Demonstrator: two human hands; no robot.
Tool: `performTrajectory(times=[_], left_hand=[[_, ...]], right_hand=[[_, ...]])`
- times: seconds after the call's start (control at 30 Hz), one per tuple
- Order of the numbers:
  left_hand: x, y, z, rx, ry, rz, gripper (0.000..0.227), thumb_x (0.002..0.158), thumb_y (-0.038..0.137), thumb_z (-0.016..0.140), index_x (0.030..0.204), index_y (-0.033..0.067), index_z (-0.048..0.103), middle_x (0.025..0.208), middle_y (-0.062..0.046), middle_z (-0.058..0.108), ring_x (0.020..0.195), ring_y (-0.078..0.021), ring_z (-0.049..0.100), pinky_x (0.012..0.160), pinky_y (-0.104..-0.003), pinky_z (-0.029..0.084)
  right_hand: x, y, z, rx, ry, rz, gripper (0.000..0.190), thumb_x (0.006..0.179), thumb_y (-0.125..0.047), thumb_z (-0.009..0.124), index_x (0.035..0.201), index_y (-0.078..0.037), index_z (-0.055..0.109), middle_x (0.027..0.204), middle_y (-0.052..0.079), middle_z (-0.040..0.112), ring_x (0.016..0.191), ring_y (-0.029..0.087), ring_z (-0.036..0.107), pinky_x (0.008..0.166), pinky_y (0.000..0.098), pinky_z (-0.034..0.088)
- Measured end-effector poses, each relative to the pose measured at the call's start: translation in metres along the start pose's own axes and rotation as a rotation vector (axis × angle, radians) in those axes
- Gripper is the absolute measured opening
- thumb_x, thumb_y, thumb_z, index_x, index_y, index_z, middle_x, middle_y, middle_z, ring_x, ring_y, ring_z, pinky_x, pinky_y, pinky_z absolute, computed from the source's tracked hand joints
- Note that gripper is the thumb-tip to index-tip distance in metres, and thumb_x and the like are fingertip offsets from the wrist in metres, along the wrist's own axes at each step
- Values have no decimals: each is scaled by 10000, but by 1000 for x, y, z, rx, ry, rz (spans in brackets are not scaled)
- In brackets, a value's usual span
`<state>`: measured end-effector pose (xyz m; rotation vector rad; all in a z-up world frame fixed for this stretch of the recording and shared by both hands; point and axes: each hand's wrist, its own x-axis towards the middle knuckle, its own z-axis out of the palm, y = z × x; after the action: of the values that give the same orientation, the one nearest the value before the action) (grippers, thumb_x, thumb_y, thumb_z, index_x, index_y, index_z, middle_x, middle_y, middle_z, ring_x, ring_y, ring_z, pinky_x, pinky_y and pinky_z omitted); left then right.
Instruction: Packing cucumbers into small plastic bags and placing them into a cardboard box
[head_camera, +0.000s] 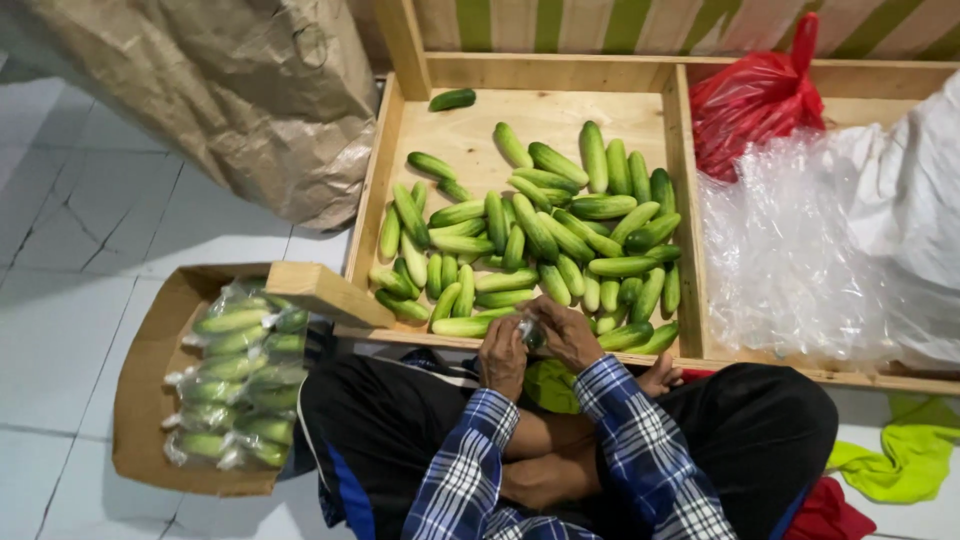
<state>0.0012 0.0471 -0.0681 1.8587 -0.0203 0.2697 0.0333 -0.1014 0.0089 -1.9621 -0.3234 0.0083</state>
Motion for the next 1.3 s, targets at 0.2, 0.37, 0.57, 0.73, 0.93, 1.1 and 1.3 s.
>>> performTrajectory(times=[0.2, 0.37, 0.57, 0.73, 0.93, 1.1, 1.3], left_hand=[[6, -31, 12, -587, 65, -506, 221, 921, -64, 598, 1117, -79, 700, 984, -197, 683, 656, -277, 758, 577, -305, 693], [5, -2, -4, -395, 89, -446, 192, 892, -70, 652, 1060, -45, 743, 950, -209, 714, 651, -237, 746, 555, -287, 669], [-11, 7, -5, -83, 261, -342, 141, 869, 48, 755, 998, 105, 760, 834, -98, 770, 694, -273, 763, 555, -358, 646], [-13, 0, -4, 111, 328, -343, 271, 777, 159, 831, 996, 199, 675, 814, -41, 794, 786, -291, 771, 648, -411, 628], [-10, -10, -5, 97, 299, -267, 150, 778, 40, 787, 832, 148, 697, 816, -117, 780, 754, -341, 761, 572, -385, 632], [8, 3, -10, -424, 2, -524, 134, 762, -43, 779, 881, 14, 757, 826, -190, 770, 676, -192, 747, 583, -257, 652], [5, 41, -14, -143, 18, -368, 141, 896, -23, 682, 995, 41, 758, 863, -211, 773, 806, -262, 774, 652, -293, 650]], right_hand=[[8, 52, 27, -126, 71, 261, 166, 953, -423, 714, 1083, -332, 761, 852, 98, 768, 895, 347, 746, 796, 443, 581], [9, 18, 34, -80, 100, 360, 194, 884, -397, 786, 1057, -310, 780, 875, 69, 790, 913, 295, 758, 824, 412, 582], [8, 1, 33, -75, 69, 435, 211, 825, -280, 826, 1021, -215, 782, 891, 66, 809, 944, 291, 761, 864, 422, 583], [8, 16, 30, -102, -44, 394, 208, 850, -308, 795, 1028, -209, 834, 954, 113, 808, 1000, 364, 742, 882, 460, 577], [-4, -28, 5, 90, -145, 216, 224, 871, -239, 775, 1080, -206, 850, 1077, 139, 806, 999, 351, 732, 846, 440, 562], [-12, 8, 0, 138, -97, 57, 291, 812, -188, 859, 1102, -176, 843, 1065, 135, 809, 943, 284, 729, 798, 381, 551], [-19, 30, 19, 81, 99, 74, 174, 802, -158, 856, 975, -147, 859, 1027, 90, 807, 923, 276, 749, 765, 353, 597]])
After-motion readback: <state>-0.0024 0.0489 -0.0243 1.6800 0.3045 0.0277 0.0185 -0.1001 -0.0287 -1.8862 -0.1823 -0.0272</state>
